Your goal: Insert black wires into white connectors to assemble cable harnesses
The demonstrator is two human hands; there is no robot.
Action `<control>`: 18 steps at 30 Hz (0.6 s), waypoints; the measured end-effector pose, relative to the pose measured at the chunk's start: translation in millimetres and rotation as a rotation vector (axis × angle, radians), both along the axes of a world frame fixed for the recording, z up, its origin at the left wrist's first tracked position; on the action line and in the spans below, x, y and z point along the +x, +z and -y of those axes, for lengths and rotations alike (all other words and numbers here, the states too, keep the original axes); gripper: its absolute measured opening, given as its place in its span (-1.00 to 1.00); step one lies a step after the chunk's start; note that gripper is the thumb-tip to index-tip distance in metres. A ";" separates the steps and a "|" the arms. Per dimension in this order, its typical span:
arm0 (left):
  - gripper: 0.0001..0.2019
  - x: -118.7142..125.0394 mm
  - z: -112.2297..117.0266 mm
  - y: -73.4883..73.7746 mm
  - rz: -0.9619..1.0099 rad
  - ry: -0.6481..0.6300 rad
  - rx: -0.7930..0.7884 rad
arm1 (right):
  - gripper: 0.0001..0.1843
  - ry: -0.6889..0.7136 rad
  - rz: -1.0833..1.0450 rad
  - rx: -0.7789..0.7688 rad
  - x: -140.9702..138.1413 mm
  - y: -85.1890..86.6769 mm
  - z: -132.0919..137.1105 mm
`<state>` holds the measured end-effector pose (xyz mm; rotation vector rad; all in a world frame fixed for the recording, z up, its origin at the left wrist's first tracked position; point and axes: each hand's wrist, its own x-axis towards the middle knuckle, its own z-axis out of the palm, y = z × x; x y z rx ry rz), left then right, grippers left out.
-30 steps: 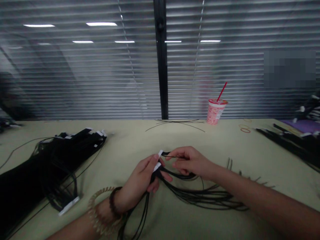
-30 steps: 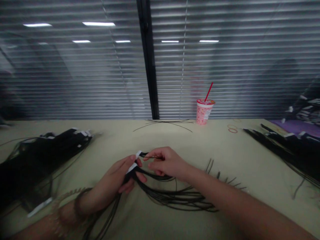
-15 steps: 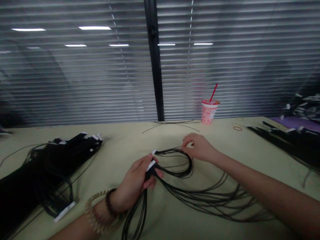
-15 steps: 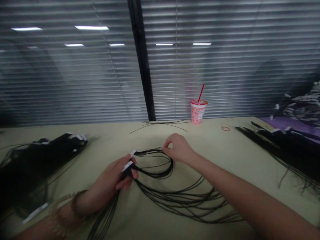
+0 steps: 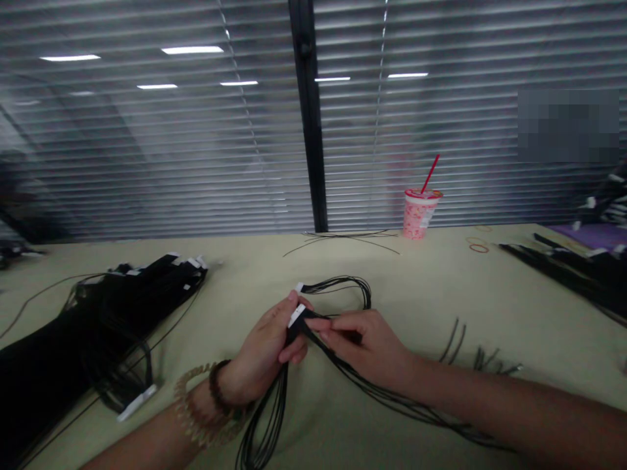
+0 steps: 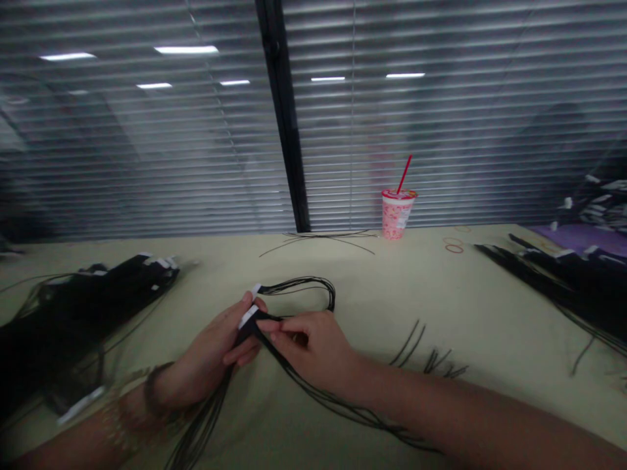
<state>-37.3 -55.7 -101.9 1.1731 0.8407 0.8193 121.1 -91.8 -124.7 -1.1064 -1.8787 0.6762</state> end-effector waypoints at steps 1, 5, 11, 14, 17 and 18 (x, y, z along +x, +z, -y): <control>-0.65 -0.1 0.4 -0.4 0.003 0.002 0.007 | -0.69 0.012 -0.075 -0.056 -1.0 -0.7 -0.6; -0.65 1.0 3.6 -2.2 -0.009 0.014 0.046 | -0.67 0.051 -0.290 -0.238 -5.3 -4.2 -0.6; -0.65 4.0 7.5 -1.1 -0.065 0.042 0.117 | -0.79 0.058 -0.493 -0.291 -9.1 1.2 3.2; -0.67 4.4 7.7 -0.2 -0.083 0.034 0.172 | -0.83 0.009 -0.475 -0.261 -10.1 4.1 5.3; -0.67 4.5 7.9 0.0 -0.100 0.035 0.201 | -0.78 -0.024 -0.367 -0.198 -9.7 3.9 6.2; -0.67 4.6 8.1 -0.1 -0.106 0.039 0.210 | -0.77 -0.033 -0.337 -0.167 -9.4 3.7 6.4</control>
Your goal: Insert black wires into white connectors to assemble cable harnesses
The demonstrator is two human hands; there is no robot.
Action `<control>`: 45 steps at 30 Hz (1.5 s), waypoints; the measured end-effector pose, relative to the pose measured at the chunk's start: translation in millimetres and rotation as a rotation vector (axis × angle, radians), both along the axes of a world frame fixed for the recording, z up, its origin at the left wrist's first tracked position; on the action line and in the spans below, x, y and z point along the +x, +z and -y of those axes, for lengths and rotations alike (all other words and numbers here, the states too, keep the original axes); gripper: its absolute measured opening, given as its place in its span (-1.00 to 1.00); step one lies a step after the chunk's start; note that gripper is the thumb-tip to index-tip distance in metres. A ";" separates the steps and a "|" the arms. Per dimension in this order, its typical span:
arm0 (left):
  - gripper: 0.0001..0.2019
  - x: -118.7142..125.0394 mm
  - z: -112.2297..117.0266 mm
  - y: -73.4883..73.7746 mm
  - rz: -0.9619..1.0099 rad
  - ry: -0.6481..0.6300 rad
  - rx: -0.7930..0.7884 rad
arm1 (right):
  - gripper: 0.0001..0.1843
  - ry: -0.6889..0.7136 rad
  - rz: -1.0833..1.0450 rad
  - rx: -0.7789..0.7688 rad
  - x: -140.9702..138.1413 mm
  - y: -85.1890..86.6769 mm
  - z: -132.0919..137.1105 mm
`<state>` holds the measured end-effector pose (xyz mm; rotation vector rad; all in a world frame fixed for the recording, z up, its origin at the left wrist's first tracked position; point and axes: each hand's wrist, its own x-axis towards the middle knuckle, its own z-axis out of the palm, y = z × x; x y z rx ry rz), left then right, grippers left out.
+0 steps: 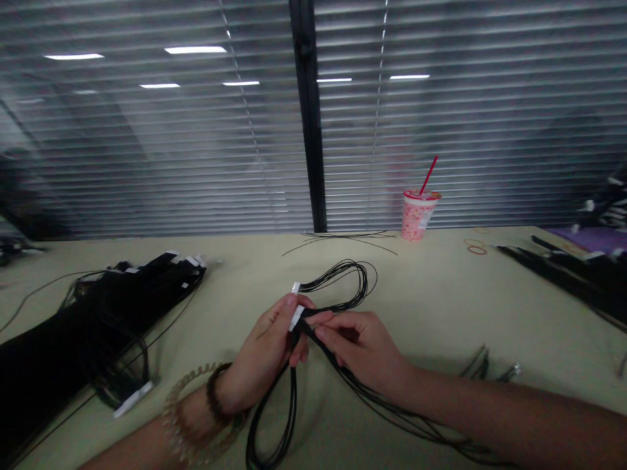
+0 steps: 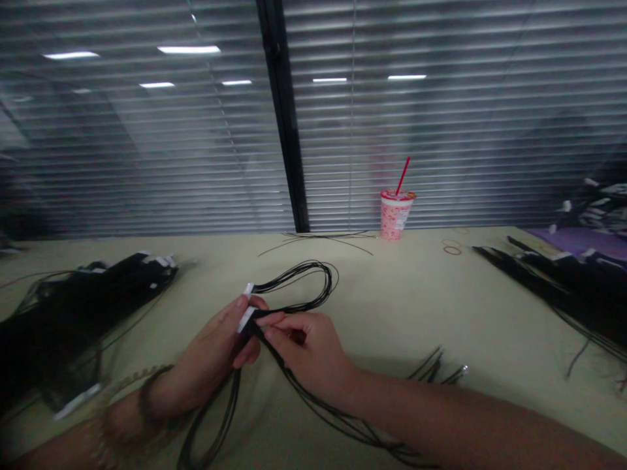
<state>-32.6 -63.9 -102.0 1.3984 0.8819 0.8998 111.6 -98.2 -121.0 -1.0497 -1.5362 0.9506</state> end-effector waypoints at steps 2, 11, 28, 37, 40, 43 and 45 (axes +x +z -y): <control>-0.66 0.2 1.0 -0.3 -0.005 0.005 0.017 | -0.78 -0.014 0.057 0.062 0.6 0.1 0.5; -0.66 0.2 3.4 -3.8 -0.109 0.002 0.095 | -0.82 -0.020 0.331 0.359 3.9 2.9 3.5; -0.72 0.9 6.0 -9.5 -0.220 -0.005 0.236 | -0.86 -0.094 0.504 0.310 6.7 -2.2 0.8; -0.68 1.2 4.5 -6.1 -0.220 -0.022 0.166 | -0.84 -0.066 0.498 0.369 8.3 -1.9 -2.4; -0.69 0.7 4.2 -5.8 -0.232 -0.024 0.187 | -0.84 -0.051 0.500 0.346 8.6 0.2 -4.1; -0.70 0.4 5.1 -6.0 -0.256 -0.047 0.218 | -0.82 -0.067 0.549 0.306 8.6 0.1 -5.6; -0.72 0.2 5.8 -6.1 -0.262 -0.071 0.245 | -0.82 -0.096 0.591 0.276 8.7 -1.2 -7.1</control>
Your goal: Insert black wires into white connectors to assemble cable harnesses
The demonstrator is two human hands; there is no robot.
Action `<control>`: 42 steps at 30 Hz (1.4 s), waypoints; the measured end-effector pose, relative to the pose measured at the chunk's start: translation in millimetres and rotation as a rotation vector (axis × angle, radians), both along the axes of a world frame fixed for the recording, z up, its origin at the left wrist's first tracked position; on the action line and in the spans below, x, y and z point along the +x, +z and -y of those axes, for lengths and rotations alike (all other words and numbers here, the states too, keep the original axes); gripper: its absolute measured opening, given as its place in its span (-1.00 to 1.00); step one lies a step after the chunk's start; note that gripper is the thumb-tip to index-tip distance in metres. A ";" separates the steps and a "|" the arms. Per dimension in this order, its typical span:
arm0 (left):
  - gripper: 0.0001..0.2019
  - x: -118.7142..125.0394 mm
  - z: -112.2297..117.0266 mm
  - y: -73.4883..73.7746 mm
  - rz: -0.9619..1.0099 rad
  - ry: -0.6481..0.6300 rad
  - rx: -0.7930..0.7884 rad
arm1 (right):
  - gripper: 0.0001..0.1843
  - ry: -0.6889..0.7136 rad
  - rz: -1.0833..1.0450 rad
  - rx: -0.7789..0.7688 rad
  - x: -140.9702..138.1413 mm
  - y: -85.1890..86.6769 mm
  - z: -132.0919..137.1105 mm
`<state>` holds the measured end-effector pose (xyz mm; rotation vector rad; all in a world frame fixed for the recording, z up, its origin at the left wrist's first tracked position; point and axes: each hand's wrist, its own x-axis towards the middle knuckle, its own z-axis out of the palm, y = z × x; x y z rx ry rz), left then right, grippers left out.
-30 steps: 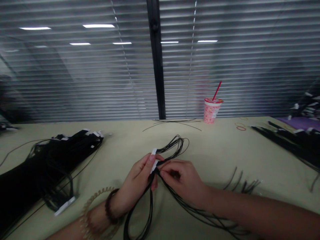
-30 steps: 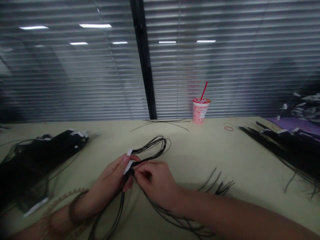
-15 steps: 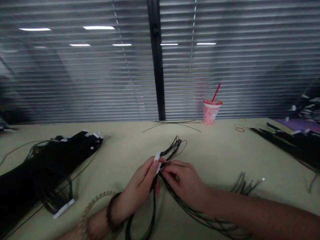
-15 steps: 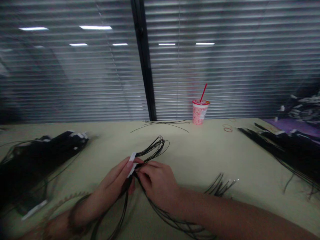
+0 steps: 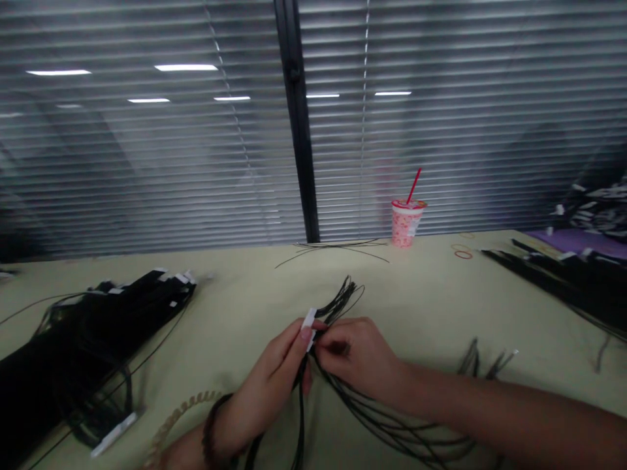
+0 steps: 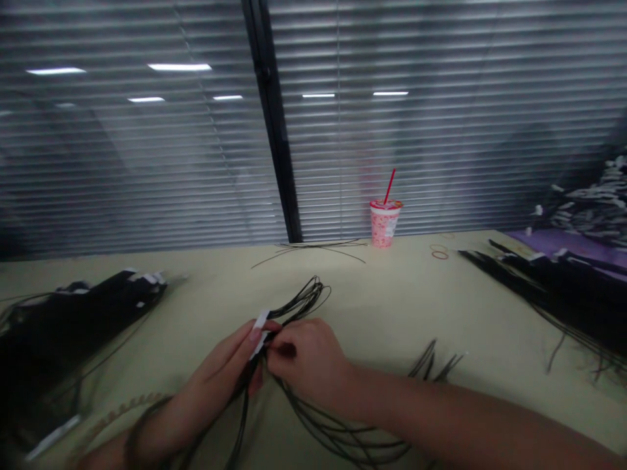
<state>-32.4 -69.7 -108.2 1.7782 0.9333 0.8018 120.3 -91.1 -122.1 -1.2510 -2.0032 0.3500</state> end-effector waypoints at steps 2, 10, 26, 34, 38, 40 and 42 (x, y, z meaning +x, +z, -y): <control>-0.75 0.2 0.3 -0.2 0.006 -0.011 0.025 | -0.85 -0.017 0.035 0.012 0.2 -0.5 -1.3; -0.74 3.7 -0.7 1.1 0.011 -0.031 -0.064 | -0.94 -0.082 0.315 0.156 1.8 15.2 4.3; -0.69 -5.4 -27.9 -6.4 0.511 0.082 -0.599 | -0.84 0.279 -1.242 -0.685 80.1 105.0 -25.5; -0.71 -7.8 -40.7 -19.8 0.574 0.079 -0.749 | -0.88 0.008 -1.306 -0.324 108.0 109.9 -38.2; -0.70 -5.2 -36.2 -14.5 0.536 0.072 -0.697 | -0.84 -0.178 -1.186 -0.046 106.2 102.5 -43.7; -0.69 -3.8 -29.6 -8.0 0.512 0.083 -0.648 | -0.79 -0.170 -1.070 0.087 95.2 98.4 -41.4; -0.68 -3.5 -25.2 -3.1 0.496 0.099 -0.646 | -0.71 -0.121 -0.924 0.117 77.3 91.6 -36.2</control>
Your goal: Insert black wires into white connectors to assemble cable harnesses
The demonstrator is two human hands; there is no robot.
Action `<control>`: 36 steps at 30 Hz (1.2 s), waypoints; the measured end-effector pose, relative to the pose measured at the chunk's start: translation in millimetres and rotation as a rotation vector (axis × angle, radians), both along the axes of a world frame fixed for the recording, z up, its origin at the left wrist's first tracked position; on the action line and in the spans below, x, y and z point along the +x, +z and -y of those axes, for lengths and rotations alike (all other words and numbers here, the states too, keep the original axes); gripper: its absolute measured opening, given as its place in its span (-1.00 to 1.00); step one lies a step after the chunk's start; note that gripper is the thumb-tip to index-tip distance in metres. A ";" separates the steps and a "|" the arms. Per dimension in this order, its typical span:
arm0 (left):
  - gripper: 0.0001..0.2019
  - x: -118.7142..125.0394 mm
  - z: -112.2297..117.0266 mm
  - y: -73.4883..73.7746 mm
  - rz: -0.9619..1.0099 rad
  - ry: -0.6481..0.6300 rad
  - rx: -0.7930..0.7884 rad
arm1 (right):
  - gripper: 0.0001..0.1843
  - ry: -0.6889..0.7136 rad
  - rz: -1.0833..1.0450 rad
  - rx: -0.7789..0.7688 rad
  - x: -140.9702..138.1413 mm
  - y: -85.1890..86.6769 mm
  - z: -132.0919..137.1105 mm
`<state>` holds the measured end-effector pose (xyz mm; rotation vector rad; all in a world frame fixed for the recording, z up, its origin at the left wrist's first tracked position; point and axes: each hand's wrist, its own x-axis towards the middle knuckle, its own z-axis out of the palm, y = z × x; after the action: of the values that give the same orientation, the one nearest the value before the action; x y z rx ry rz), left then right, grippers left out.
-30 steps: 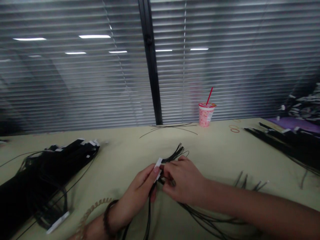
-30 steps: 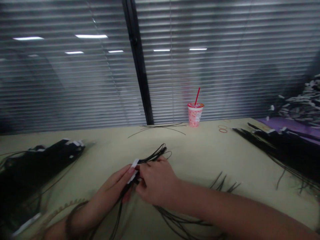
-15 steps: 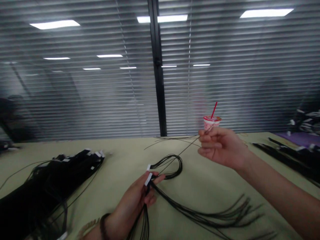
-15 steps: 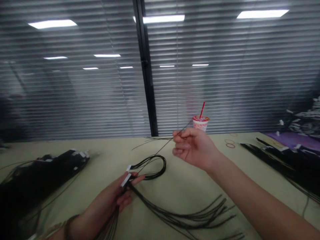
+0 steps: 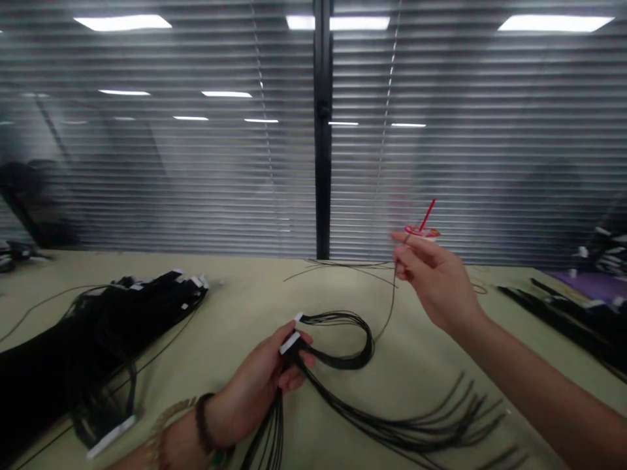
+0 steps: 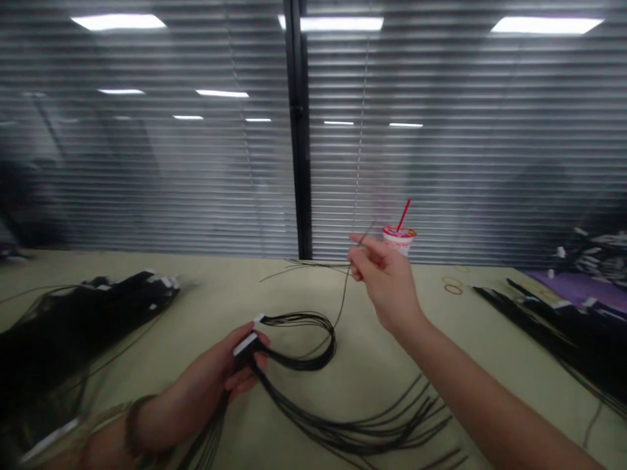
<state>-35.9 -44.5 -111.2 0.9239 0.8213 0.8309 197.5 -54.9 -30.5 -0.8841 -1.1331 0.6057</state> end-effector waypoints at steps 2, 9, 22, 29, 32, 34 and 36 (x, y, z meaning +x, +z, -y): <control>-0.67 -1.1 0.9 1.8 0.006 -0.029 -0.017 | -0.73 0.057 0.164 -0.052 -23.1 -12.3 8.1; -0.66 -5.5 -1.1 4.8 -0.008 -0.191 -0.052 | -0.70 0.216 0.679 -0.134 -79.5 -81.3 33.1; -0.70 -6.1 2.7 6.9 -0.180 -0.164 0.087 | -0.76 0.267 0.986 -0.012 -72.2 -93.6 29.4; -0.68 -4.9 3.5 8.8 -0.186 -0.178 0.098 | -0.77 0.281 0.963 -0.018 -70.2 -96.1 27.1; -0.65 -5.0 2.8 8.1 -0.183 -0.175 0.088 | -0.78 0.296 0.927 -0.009 -69.7 -97.3 26.9; -0.64 -5.3 2.4 7.5 -0.184 -0.174 0.076 | -0.78 0.305 0.913 -0.008 -69.4 -98.0 27.0; -0.63 -5.2 2.5 7.1 -0.182 -0.169 0.073 | -0.78 0.314 0.911 -0.005 -69.5 -98.2 27.1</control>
<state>-41.1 -47.0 -104.1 1.1302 0.8609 0.6398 128.1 -82.0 -128.7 -1.0231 -2.1188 0.4527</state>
